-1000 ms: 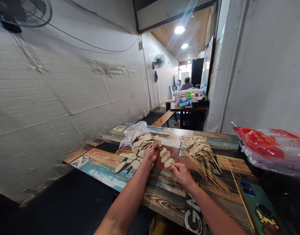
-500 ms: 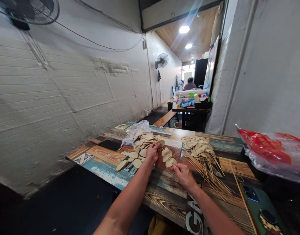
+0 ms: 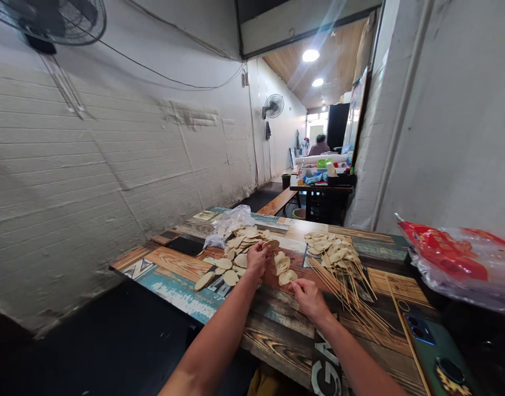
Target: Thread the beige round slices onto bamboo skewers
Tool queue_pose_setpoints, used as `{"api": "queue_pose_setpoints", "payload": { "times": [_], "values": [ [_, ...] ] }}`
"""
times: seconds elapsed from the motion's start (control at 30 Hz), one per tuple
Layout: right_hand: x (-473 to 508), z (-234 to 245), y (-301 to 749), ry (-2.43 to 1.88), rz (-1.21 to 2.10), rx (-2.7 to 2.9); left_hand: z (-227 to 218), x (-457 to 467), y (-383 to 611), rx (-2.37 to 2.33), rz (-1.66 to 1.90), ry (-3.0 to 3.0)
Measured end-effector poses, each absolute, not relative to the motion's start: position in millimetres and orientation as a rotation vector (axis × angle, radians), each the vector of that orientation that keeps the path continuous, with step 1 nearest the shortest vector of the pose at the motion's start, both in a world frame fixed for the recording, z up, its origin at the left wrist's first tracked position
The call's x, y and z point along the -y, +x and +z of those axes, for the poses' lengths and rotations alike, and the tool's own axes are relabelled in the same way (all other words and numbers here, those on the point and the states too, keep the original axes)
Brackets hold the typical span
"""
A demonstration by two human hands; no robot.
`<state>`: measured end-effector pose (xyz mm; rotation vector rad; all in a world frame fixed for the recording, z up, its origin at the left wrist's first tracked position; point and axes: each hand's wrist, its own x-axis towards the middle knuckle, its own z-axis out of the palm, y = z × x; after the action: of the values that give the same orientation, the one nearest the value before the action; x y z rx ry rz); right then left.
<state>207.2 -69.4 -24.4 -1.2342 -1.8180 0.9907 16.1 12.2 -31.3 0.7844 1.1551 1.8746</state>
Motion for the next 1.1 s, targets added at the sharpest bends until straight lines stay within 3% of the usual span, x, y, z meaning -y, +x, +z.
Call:
{"api": "queue_pose_setpoints", "payload": {
  "times": [1.1],
  "values": [
    [71.0,-21.0,205.1,-1.145,0.881,1.857,-26.7,-7.0,19.5,-1.055,1.847,0.639]
  ]
}}
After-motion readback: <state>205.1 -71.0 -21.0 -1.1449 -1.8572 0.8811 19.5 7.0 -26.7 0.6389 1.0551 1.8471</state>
